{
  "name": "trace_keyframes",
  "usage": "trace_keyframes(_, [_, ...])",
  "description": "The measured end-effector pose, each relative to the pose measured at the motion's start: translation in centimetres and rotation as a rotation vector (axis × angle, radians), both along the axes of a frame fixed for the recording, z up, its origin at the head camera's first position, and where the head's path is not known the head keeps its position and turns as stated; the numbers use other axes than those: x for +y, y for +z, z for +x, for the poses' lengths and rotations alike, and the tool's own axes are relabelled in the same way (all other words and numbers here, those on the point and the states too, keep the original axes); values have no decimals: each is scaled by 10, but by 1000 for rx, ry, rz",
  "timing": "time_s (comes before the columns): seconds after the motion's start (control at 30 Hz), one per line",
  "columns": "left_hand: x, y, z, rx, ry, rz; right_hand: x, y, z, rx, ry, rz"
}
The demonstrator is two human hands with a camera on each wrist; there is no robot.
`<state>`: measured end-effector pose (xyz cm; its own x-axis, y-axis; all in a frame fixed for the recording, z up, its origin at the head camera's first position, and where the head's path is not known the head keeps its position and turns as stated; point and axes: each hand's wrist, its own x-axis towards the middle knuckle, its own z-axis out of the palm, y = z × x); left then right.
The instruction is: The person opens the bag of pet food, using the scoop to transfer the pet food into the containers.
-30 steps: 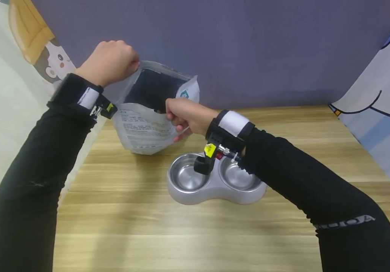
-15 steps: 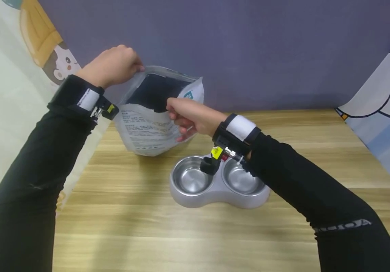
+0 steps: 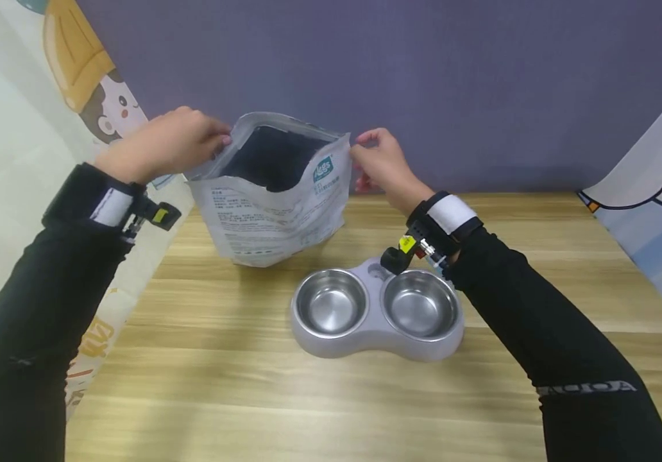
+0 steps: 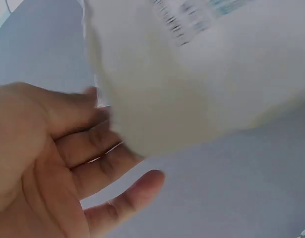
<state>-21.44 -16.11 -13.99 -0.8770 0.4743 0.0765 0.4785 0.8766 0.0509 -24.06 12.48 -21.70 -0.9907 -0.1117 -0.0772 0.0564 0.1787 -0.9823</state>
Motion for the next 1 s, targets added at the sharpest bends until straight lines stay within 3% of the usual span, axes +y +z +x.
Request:
trace_keyframes(0.2, [-24, -23, 29, -27, -8, 129, 11, -11, -12, 87, 40, 131])
trace_keyframes(0.37, [-43, -48, 45, 29, -25, 305, 13, -16, -17, 126, 53, 148])
trace_keyframes(0.53, [-51, -73, 45, 216, -105, 474, 13, -17, -19, 197, 33, 134])
trace_keyframes(0.63, [-52, -85, 44, 294, -107, 550, 14, -21, -20, 240, 35, 112])
trace_keyframes(0.83, [-53, -102, 48, 370, -71, 633, 14, -31, -21, 283, 60, 70])
trace_keyframes(1.0, [-51, -105, 53, 399, -84, 646, 16, -34, -17, 298, 67, 15])
